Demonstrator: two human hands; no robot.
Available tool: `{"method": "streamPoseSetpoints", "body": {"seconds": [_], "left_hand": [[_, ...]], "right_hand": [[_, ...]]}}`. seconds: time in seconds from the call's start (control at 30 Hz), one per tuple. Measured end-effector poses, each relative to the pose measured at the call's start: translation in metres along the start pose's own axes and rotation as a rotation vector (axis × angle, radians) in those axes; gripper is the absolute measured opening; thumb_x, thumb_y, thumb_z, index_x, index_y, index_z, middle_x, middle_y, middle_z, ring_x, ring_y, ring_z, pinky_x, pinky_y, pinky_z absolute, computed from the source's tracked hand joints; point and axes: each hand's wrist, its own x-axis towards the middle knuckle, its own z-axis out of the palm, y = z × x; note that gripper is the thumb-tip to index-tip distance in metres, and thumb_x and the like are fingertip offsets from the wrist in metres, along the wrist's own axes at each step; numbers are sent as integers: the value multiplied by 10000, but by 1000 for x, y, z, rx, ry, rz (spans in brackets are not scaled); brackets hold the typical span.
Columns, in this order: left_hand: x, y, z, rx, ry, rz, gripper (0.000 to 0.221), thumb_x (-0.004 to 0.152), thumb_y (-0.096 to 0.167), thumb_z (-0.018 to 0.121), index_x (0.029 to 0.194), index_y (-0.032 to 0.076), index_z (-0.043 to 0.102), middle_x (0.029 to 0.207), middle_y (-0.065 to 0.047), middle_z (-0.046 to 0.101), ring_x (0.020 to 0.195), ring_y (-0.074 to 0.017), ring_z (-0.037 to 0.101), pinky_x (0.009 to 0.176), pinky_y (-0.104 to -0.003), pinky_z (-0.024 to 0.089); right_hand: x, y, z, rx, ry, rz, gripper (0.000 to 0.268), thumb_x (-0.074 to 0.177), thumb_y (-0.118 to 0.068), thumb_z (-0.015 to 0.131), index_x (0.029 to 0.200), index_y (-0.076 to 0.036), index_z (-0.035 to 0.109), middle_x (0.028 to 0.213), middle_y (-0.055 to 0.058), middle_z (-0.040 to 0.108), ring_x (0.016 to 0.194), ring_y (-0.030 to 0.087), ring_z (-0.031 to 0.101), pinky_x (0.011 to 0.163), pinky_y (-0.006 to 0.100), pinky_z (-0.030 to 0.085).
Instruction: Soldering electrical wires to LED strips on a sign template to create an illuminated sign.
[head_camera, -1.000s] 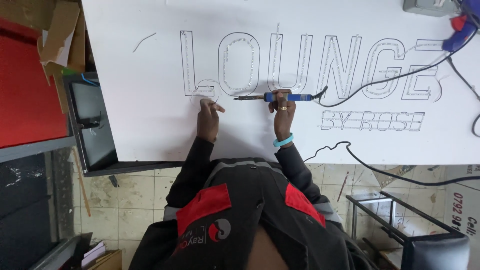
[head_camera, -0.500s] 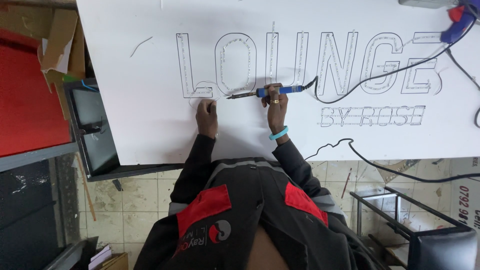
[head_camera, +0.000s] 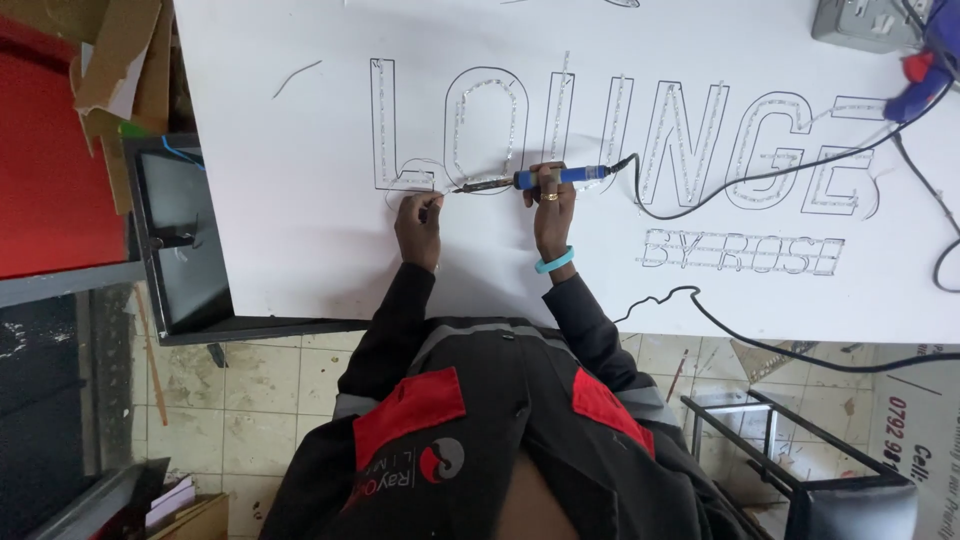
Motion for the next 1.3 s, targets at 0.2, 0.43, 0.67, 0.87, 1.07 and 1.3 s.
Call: {"method": "streamPoseSetpoints", "body": {"seconds": [0.2,0.43,0.67,0.87,1.07,1.3], "left_hand": [[-2,1,-3,-29,16,2,200,1104,316,762,1171,137,821,1079,-93,751,1023,-297,759,907,-400,614],[-1,3,-5,-30,-26,-54,240,1098,371,764,1186,160,839,1096,-86,759,1049,-288,765,943,-405,614],[-1,11,-5,0,-39,-69,235,1105,351,759,1195,152,845,1112,-80,771,1069,-280,771,970,-403,611],[-2,19,-7,-31,-34,-74,276,1108,402,765,1185,149,845,1128,-87,772,1095,-296,776,986,-430,606],[-3,22,-7,-25,-36,-114,250,1099,380,771,1192,164,855,1137,-63,793,1107,-270,780,1016,-414,601],[-1,25,-7,-23,-25,-135,274,1078,403,796,1192,164,864,1150,-81,813,1136,-291,791,1030,-434,597]], "right_hand": [[-3,4,5,22,-21,11,307,1201,-285,541,1114,-25,680,788,54,562,630,171,626,596,292,471],[-5,9,5,71,7,34,296,1198,-287,568,1121,-26,683,805,46,559,651,146,618,601,273,509],[-8,2,4,69,13,41,299,1201,-301,564,1126,-37,681,831,71,602,665,138,600,603,275,510],[-7,7,4,59,2,36,313,1212,-303,543,1134,-33,682,816,42,561,654,147,614,625,283,503],[-8,18,-2,43,28,28,328,1217,-322,530,1153,-40,685,817,42,565,654,148,632,632,293,502],[-13,18,5,119,9,27,313,1206,-310,557,1170,-23,676,849,22,514,694,125,577,649,287,539]]}}
